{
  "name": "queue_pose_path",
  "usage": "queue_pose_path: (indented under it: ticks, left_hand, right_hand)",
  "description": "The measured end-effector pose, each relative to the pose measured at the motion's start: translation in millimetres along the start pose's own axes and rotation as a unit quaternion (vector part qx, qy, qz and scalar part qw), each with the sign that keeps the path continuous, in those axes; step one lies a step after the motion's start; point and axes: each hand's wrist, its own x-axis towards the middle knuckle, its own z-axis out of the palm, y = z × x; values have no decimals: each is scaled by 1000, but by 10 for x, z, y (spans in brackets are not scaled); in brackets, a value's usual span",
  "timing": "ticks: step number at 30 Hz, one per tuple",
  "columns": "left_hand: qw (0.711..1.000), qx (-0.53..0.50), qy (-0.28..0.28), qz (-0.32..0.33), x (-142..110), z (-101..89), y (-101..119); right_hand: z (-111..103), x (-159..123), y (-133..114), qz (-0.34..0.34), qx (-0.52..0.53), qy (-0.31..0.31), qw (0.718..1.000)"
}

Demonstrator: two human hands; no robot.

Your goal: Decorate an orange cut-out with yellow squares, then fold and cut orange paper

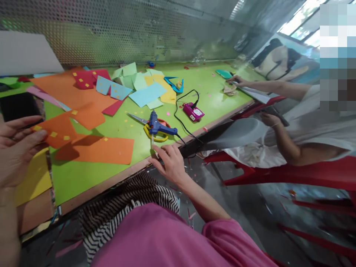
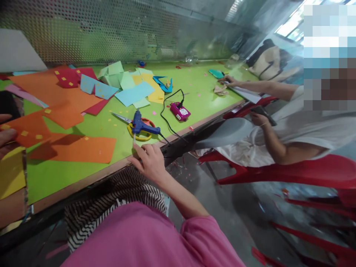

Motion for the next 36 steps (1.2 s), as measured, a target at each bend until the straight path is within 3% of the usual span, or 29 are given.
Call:
queue_pose_path:
  ticks: [3, 6, 12, 16, 19, 23, 27, 36]
  left_hand:
    - [998, -51, 27, -19, -44, 84, 144]
    - [997, -71, 26, -23, -81, 138, 232]
    - [993, -107, 27, -34, -192, 227, 442]
    - [991, -119, 35, -41, -210, 226, 470]
    - [991, -124, 31, -38, -182, 198, 410]
    - [992, -121, 21, -43, -164, 181, 372]
    - [991, -123, 26, -45, -178, 194, 404]
    - [987, -156, 23, -37, -175, 189, 399]
  right_hand:
    - [-73, 121, -15, 1, 33, 34, 999]
    - [-83, 386, -29, 26, 96, 13, 995]
    - [150, 1285, -47, 55, 192, -192, 961]
    - [340, 1675, -121, 81, 205, -277, 935]
    - [434, 1741, -178, 80, 239, -308, 917]
    - [500, 1735, -220, 89, 263, -294, 915]
    - [534, 1757, -257, 75, 271, -322, 904]
    - [532, 1738, -402, 23, 261, -303, 916]
